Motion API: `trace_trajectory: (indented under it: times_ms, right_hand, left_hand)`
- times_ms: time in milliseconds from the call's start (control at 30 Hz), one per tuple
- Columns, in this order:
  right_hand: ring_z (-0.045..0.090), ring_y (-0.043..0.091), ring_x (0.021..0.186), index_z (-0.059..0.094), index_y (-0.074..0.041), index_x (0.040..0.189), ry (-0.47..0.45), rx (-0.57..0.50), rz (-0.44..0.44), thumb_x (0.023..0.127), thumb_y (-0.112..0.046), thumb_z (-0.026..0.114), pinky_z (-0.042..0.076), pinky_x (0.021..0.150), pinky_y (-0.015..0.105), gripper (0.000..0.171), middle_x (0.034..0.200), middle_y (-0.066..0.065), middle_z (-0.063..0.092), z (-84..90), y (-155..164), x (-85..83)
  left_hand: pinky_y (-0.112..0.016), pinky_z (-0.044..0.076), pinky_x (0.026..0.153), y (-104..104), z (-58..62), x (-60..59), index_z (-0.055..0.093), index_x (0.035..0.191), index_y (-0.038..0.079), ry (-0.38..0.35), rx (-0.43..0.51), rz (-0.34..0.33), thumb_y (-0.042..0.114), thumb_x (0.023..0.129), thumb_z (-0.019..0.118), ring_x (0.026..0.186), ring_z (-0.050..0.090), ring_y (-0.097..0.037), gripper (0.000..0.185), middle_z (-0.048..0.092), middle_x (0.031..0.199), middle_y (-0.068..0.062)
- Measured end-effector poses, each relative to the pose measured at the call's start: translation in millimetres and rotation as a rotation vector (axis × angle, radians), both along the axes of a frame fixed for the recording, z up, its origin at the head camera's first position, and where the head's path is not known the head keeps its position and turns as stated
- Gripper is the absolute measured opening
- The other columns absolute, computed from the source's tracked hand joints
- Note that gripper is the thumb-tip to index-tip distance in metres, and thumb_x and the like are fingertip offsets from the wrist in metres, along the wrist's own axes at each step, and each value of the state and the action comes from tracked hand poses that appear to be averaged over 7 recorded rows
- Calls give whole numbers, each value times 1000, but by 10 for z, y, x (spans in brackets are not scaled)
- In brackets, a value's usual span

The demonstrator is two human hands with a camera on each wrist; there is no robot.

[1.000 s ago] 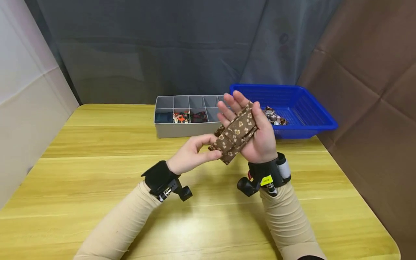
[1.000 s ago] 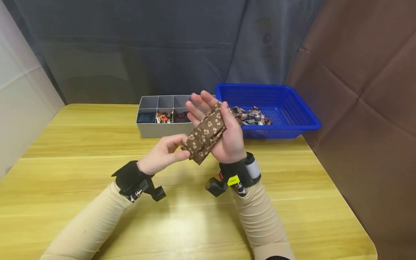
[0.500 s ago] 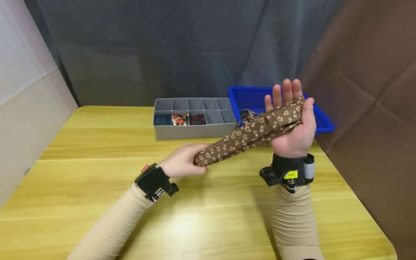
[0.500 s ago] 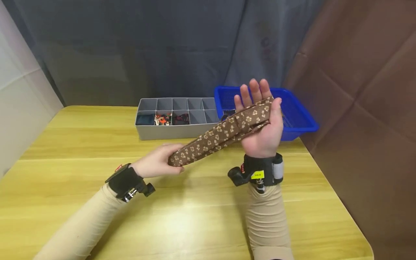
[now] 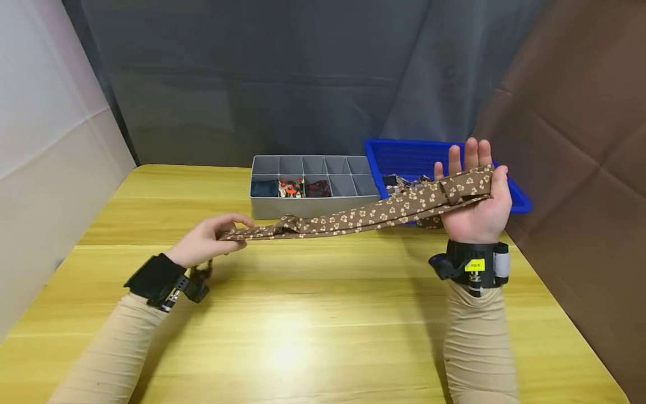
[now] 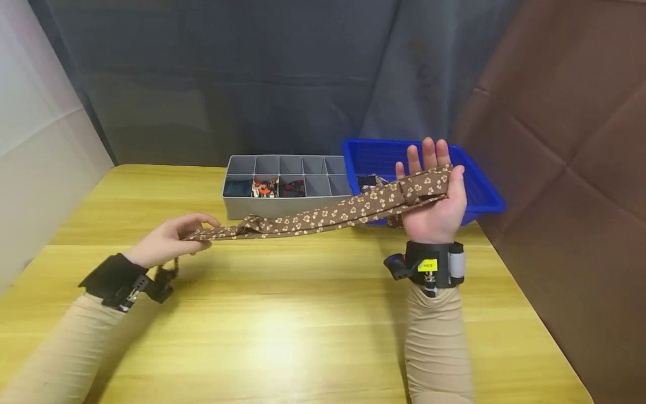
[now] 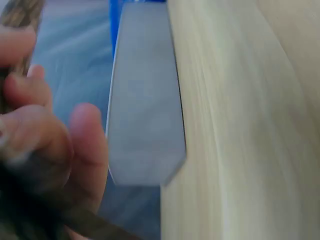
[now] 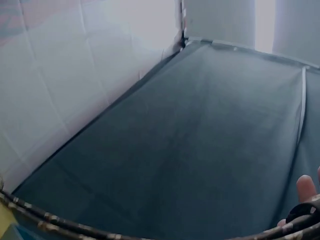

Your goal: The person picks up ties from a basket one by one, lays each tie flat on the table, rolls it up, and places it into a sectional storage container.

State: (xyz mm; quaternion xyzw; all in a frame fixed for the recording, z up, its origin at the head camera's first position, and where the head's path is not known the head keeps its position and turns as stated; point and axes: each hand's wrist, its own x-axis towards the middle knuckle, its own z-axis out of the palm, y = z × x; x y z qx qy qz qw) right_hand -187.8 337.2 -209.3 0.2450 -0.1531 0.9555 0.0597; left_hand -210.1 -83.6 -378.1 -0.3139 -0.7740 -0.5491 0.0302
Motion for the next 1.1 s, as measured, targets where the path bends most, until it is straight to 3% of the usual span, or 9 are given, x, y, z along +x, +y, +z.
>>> trace_trajectory:
  times_ms: [167,300,367,567,700,800,867,1100]
  right_hand:
    - [53,38,116,50,-4,134,-41,35,23,105,-36,30,34,101,51,48,130,16,56,-162,359,-13]
    - [52,37,117,52,-5,131,-131,-29,93,105,-33,33,33,102,50,43,128,15,58,-354,743,-38]
    - [53,34,118,54,-6,128,-216,-88,122,104,-32,33,32,103,47,41,127,12,59,-464,927,-42]
    - [54,26,119,55,-15,121,-436,-214,96,105,-35,29,32,105,42,36,124,6,62,-850,1353,0]
    - [55,24,117,52,-21,120,-572,-231,61,106,-34,30,34,104,41,29,124,2,61,-1028,1486,-96]
    - [54,20,118,50,-28,124,-658,-229,68,105,-36,30,31,106,38,28,123,0,60,-1119,1532,-215]
    - [53,20,118,48,-30,127,-695,-225,70,105,-38,29,30,107,37,31,121,1,60,-1175,1582,-262]
    - [52,23,121,50,-16,107,-740,-226,37,105,-28,36,35,105,39,19,121,3,60,-1259,1953,-334]
  left_hand:
    - [-28,44,51,-287,-93,-70,55,114,14,-49,113,-55,-3,89,64,60,50,-14,32,60,86,-3]
    - [-19,47,67,-360,-137,-111,57,102,4,43,90,-54,-9,89,60,79,56,-7,19,60,96,-3]
    - [-18,46,78,-373,-153,-119,58,96,1,116,45,-41,-12,86,59,90,57,-7,17,60,96,-4]
    - [-16,45,77,-475,-247,-95,61,90,11,380,-209,110,-19,73,62,85,55,-4,34,61,89,4]
    - [-24,47,71,-583,-364,-62,61,88,16,438,-332,195,-18,70,65,80,53,-6,38,57,86,10]
    - [-29,45,68,-683,-440,-33,59,86,18,433,-398,220,-14,70,68,77,49,-8,37,55,85,10]
    - [-30,43,66,-741,-473,-22,58,85,18,395,-420,201,-12,71,70,76,48,-8,35,53,85,10]
    - [-26,41,65,-895,-536,22,59,88,14,182,-417,130,-3,78,72,75,48,-7,23,55,86,6]
